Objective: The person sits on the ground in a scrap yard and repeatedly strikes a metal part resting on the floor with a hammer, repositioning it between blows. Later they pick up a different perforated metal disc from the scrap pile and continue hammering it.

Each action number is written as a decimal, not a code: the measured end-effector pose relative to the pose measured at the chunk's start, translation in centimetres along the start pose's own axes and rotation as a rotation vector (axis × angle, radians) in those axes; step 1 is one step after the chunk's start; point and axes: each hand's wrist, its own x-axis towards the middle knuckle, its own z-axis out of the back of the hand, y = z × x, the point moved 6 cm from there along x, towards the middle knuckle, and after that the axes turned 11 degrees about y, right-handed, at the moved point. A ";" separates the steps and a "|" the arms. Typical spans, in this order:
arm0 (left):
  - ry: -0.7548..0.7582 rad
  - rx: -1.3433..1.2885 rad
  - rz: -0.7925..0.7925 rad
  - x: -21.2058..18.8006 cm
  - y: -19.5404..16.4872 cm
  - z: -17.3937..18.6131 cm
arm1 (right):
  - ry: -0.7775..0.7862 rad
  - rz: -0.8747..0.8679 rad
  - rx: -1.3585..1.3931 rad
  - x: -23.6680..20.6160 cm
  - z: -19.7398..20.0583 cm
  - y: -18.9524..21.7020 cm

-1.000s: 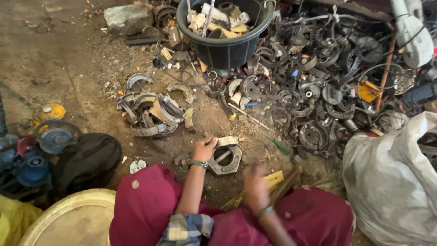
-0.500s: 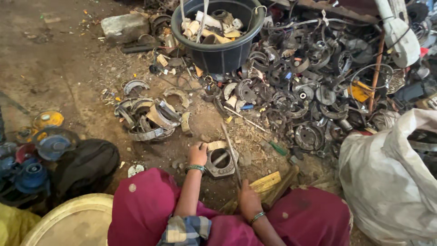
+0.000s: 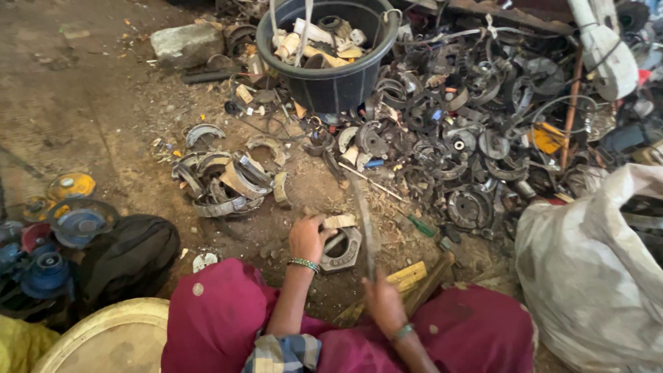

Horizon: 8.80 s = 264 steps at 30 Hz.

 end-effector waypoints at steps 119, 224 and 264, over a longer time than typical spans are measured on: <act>0.058 0.352 -0.258 -2.0 -3.5 -3.9 | -0.182 0.189 -0.312 -0.8 1.0 -2.2; 0.085 0.386 0.103 0.8 6.5 -11.2 | -0.129 0.074 -0.392 2.7 1.1 -7.1; 0.225 0.412 0.115 0.0 4.3 -10.5 | -0.262 -0.087 0.063 -1.7 7.9 -3.0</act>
